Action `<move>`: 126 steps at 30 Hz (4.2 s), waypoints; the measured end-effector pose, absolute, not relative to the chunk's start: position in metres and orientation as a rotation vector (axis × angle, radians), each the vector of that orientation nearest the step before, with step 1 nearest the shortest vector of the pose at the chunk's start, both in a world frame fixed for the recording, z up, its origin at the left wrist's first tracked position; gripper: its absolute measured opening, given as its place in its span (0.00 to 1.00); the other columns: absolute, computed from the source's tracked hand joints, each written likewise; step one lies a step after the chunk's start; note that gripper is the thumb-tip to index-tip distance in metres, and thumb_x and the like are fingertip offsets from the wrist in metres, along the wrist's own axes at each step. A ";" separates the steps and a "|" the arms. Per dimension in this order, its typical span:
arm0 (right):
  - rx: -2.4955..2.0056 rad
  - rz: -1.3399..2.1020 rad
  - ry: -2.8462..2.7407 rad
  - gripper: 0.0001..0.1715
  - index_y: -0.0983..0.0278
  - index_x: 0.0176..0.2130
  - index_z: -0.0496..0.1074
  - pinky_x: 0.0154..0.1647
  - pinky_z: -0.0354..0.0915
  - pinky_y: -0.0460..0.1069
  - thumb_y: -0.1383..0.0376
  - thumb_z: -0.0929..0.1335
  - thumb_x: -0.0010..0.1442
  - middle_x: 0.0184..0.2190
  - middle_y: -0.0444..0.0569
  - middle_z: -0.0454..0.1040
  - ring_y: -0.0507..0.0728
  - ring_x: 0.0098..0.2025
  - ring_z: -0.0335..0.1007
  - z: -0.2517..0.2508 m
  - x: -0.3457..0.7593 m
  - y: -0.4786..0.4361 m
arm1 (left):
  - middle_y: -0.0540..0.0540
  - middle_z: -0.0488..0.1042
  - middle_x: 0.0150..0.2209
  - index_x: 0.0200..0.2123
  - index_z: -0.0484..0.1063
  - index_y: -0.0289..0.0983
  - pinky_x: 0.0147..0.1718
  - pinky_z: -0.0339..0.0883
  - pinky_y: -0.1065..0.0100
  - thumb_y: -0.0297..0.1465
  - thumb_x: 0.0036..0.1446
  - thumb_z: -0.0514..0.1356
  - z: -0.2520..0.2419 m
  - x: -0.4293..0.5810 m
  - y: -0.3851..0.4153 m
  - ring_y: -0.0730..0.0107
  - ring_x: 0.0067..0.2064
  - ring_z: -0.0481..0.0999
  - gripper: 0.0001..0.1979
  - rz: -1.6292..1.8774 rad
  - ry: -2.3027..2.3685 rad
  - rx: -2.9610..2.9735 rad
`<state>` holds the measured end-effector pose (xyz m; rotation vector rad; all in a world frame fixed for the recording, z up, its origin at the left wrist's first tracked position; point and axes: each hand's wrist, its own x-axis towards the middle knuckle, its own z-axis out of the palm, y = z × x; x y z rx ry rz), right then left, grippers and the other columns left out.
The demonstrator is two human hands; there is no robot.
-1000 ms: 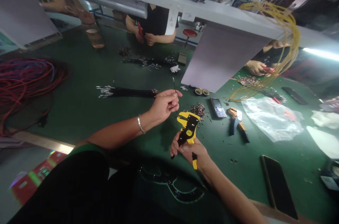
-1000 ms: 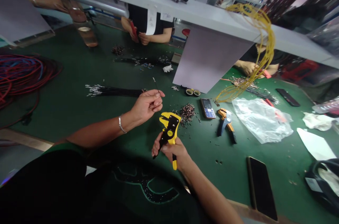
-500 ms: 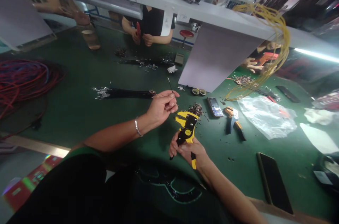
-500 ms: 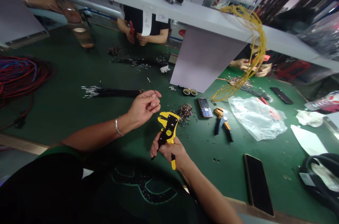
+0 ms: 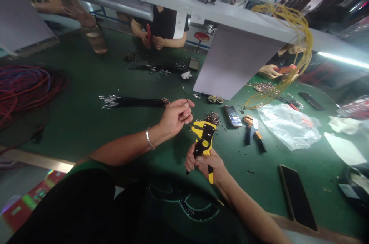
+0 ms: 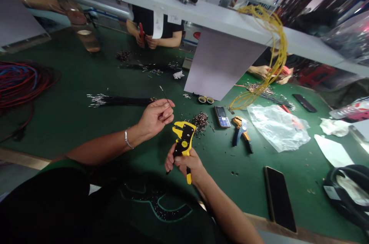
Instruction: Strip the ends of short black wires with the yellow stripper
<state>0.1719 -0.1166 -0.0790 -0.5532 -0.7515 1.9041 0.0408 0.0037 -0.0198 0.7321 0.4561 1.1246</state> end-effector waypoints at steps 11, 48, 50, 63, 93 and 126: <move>-0.568 1.900 -0.757 0.12 0.66 0.35 0.70 0.28 0.62 0.52 0.66 0.72 0.49 0.23 0.43 0.67 0.53 0.24 0.64 -0.076 0.173 -0.117 | 0.55 0.56 0.15 0.28 0.73 0.33 0.17 0.50 0.74 0.23 0.56 0.58 -0.020 0.042 0.002 0.82 0.16 0.50 0.06 1.122 0.469 0.728; -0.685 1.790 -0.809 0.11 0.65 0.32 0.69 0.18 0.59 0.47 0.66 0.74 0.51 0.18 0.39 0.64 0.49 0.18 0.58 -0.093 0.177 -0.116 | 0.55 0.58 0.15 0.29 0.72 0.30 0.15 0.44 0.76 0.22 0.55 0.56 -0.029 0.039 0.013 0.83 0.15 0.49 0.06 0.982 0.495 0.736; -0.722 1.773 -0.805 0.11 0.66 0.31 0.70 0.18 0.59 0.46 0.67 0.75 0.49 0.17 0.39 0.65 0.49 0.17 0.58 -0.095 0.176 -0.117 | 0.55 0.58 0.14 0.28 0.72 0.30 0.16 0.44 0.76 0.22 0.55 0.57 -0.031 0.039 0.016 0.84 0.14 0.49 0.06 0.966 0.527 0.773; -0.972 1.726 -0.822 0.09 0.65 0.28 0.67 0.15 0.58 0.45 0.70 0.71 0.44 0.16 0.37 0.64 0.46 0.14 0.55 -0.095 0.170 -0.120 | 0.54 0.57 0.14 0.24 0.73 0.31 0.15 0.38 0.74 0.19 0.54 0.56 -0.041 0.039 0.027 0.85 0.14 0.49 0.09 0.910 0.668 0.916; -0.995 1.684 -0.747 0.13 0.66 0.29 0.69 0.14 0.57 0.44 0.76 0.68 0.39 0.19 0.40 0.68 0.47 0.14 0.57 -0.086 0.173 -0.119 | 0.53 0.56 0.13 0.22 0.73 0.30 0.16 0.37 0.74 0.20 0.49 0.59 -0.048 0.038 0.033 0.85 0.15 0.48 0.06 0.828 0.700 0.936; -0.988 1.757 -0.694 0.14 0.66 0.30 0.67 0.14 0.54 0.45 0.75 0.66 0.38 0.19 0.42 0.66 0.49 0.15 0.56 -0.039 0.190 -0.116 | 0.53 0.58 0.14 0.23 0.73 0.28 0.16 0.41 0.76 0.23 0.46 0.61 -0.037 0.035 0.027 0.84 0.16 0.52 0.03 0.893 0.737 0.993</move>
